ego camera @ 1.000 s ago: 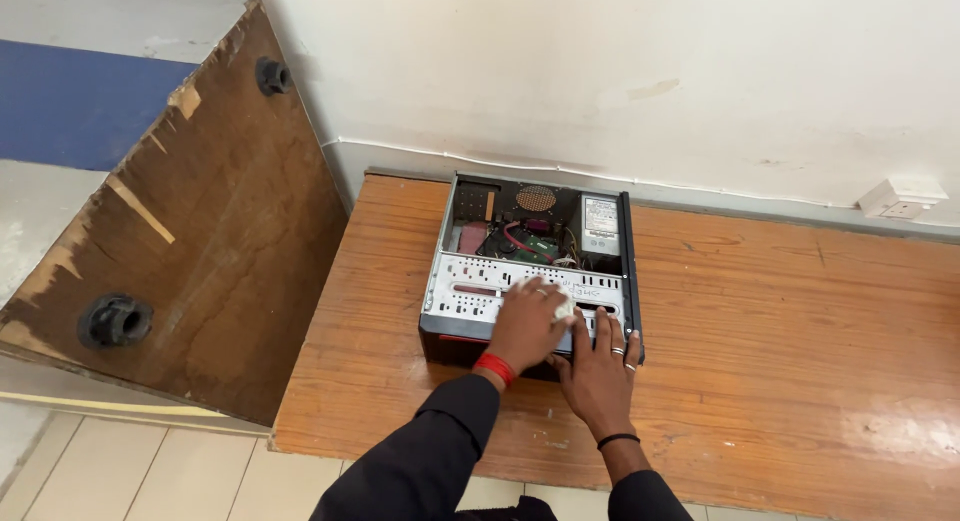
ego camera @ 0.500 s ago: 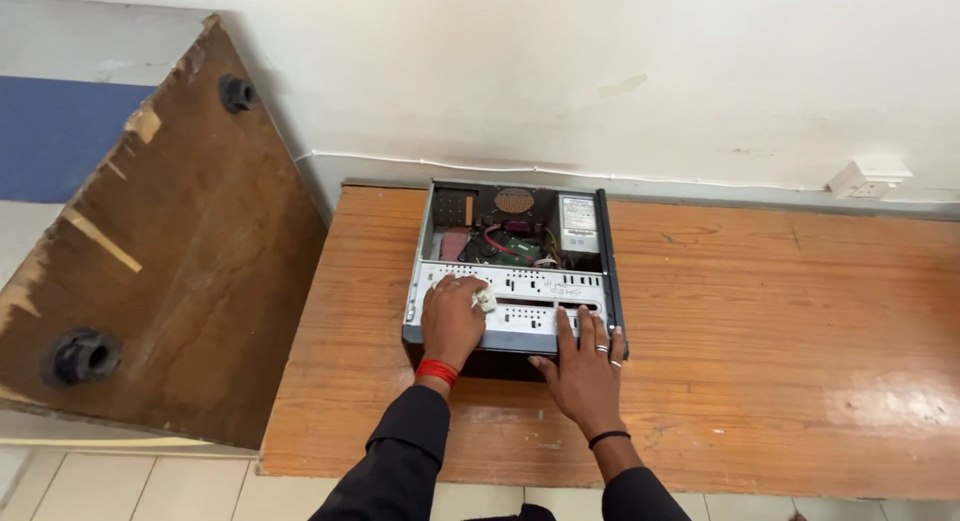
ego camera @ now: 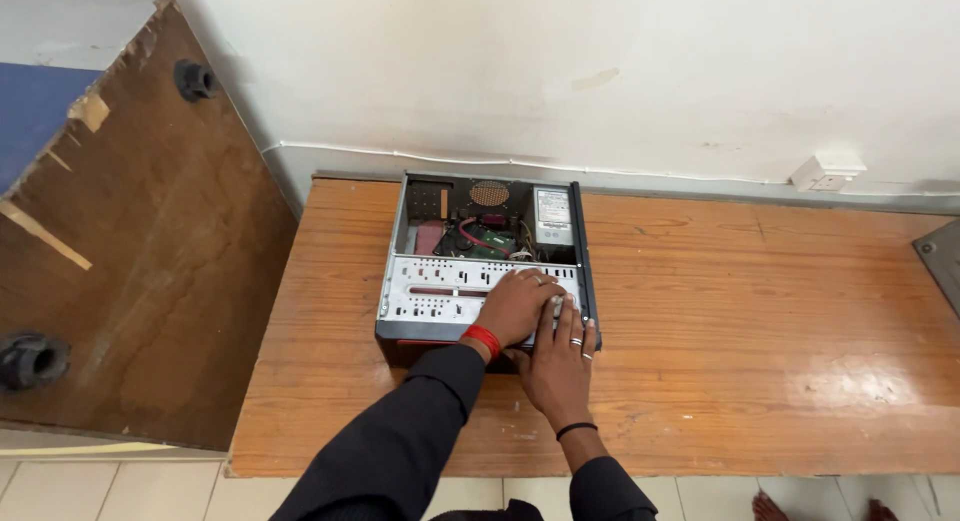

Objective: Cleaning the internal chassis and components of a desktop computer case using a white cloth.

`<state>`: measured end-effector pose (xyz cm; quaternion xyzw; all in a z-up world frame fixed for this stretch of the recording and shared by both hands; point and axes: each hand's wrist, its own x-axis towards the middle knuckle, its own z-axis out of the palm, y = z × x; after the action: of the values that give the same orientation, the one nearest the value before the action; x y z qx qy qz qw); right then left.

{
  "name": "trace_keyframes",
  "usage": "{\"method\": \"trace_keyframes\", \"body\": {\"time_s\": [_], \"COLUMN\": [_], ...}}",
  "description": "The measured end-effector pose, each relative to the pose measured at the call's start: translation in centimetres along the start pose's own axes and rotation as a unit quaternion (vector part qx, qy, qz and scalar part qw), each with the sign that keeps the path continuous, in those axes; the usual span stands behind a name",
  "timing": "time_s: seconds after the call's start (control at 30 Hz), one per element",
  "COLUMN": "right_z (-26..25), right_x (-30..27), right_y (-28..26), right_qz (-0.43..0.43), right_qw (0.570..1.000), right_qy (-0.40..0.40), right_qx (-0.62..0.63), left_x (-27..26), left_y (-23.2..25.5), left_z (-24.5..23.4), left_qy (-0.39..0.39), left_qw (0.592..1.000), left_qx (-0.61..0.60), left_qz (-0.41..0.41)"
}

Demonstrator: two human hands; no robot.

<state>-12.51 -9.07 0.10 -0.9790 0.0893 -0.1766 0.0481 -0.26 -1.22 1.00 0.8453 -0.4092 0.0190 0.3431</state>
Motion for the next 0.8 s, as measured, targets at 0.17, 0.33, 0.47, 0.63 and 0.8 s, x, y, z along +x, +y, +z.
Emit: {"method": "trace_keyframes", "body": {"time_s": [0.17, 0.33, 0.47, 0.63, 0.8], "right_z": [-0.4, -0.1, 0.0, 0.0, 0.3], "right_x": [-0.4, -0.7, -0.7, -0.3, 0.1], "right_y": [-0.2, 0.0, 0.0, 0.2, 0.0], "right_qz": [-0.001, -0.012, -0.009, -0.006, -0.002], "right_qw": [1.0, 1.0, 1.0, 1.0, 1.0], "right_qy": [-0.011, -0.007, -0.012, -0.017, -0.022], "right_qx": [0.005, 0.0, -0.01, -0.014, -0.011], "left_x": [-2.0, -6.2, -8.7, -8.8, -6.8], "left_y": [-2.3, -2.5, -4.0, -3.8, -2.4], "left_z": [-2.6, -7.9, -8.5, -7.1, -4.9], "left_qy": [0.027, 0.125, 0.107, 0.175, 0.146], "left_qw": [0.994, 0.961, 0.952, 0.96, 0.979], "left_qx": [0.101, 0.197, 0.174, 0.143, 0.088], "left_qz": [-0.03, -0.146, -0.229, -0.167, -0.116]}}
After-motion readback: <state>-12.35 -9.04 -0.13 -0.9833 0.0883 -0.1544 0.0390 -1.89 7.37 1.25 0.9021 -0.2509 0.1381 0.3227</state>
